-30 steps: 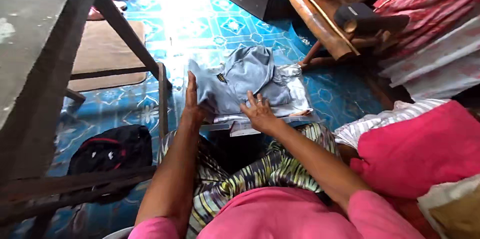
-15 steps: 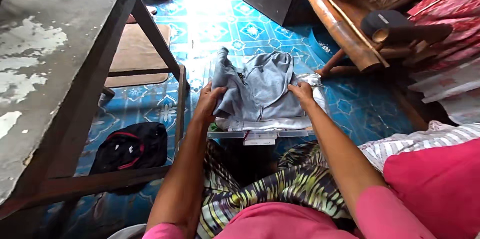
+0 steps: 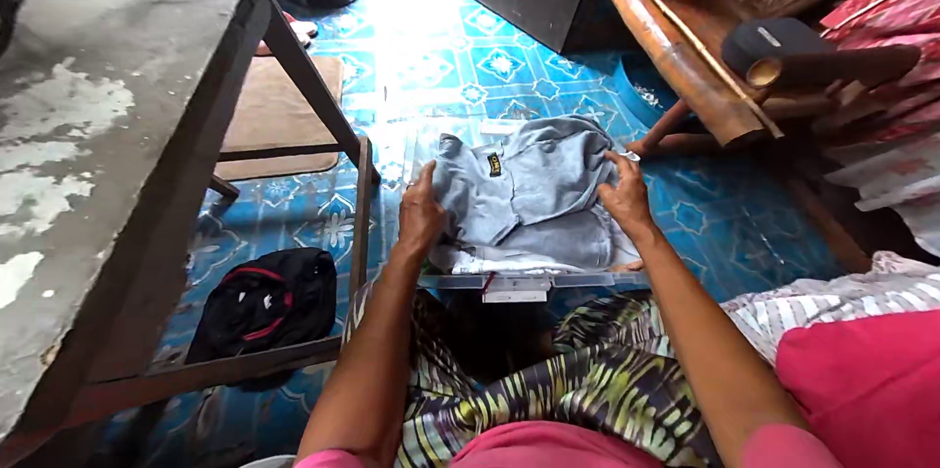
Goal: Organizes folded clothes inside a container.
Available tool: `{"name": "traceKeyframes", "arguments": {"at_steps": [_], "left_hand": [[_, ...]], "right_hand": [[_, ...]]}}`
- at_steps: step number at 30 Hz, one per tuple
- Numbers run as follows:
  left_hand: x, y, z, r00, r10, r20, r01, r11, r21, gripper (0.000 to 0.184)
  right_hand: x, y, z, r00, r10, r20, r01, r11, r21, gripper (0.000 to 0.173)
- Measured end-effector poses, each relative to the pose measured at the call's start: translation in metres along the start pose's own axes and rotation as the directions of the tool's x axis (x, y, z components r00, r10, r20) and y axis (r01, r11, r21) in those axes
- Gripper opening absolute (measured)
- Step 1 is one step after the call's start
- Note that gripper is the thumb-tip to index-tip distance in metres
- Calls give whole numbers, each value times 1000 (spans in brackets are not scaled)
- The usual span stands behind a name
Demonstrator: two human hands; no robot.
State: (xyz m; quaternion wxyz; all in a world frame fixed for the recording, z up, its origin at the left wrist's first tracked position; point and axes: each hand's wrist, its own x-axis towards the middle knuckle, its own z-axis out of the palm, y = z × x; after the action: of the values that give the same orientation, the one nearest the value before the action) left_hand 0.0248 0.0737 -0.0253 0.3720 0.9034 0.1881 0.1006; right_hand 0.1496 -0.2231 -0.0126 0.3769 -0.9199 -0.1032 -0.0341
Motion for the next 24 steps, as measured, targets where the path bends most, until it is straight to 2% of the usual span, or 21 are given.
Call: {"name": "traceKeyframes", "arguments": {"at_steps": [1,3,6,9,11,16,18,20,22,23,24], "left_hand": [[3,0,1,1000,-17,6,17,1000,14,70],[7,3,-1,997,-63,32,62,997,42,73],[4,16,-11,987,-128,96,116,986,121,72],[0,28,-25,969,-177,174,136,966,222,73],[-3,32,-30,951,-203,234,135,951,280,74],[-7,36,-28,906,-275,322,133,907,400,51],[-10,40,-29,899,-305,313,159,896,415,51],[-15,46,-30,910,-310,275,183,896,404,54],[-20,48,-26,940,-244,239,156,930,334,63],[-23,46,-21,960,-174,221,108,953,282,68],[-25,44,-15,974,-86,210,37,973,230,71]], "right_hand": [[9,-4,5,997,-76,27,76,997,8,53],[22,-10,21,983,-118,138,120,993,-8,50],[29,-16,48,925,4,379,58,987,-152,61],[35,-23,53,876,109,471,7,971,-237,66],[32,-25,52,873,112,475,14,967,-254,68],[7,-22,44,888,80,452,24,975,-219,74],[-6,-19,35,868,40,495,72,976,-205,73],[-16,-10,22,847,-45,530,118,987,-105,70],[-25,5,11,894,-183,408,148,982,116,53],[-28,13,6,936,-209,284,141,960,243,41],[-30,19,1,972,-168,165,103,933,343,32]]}}
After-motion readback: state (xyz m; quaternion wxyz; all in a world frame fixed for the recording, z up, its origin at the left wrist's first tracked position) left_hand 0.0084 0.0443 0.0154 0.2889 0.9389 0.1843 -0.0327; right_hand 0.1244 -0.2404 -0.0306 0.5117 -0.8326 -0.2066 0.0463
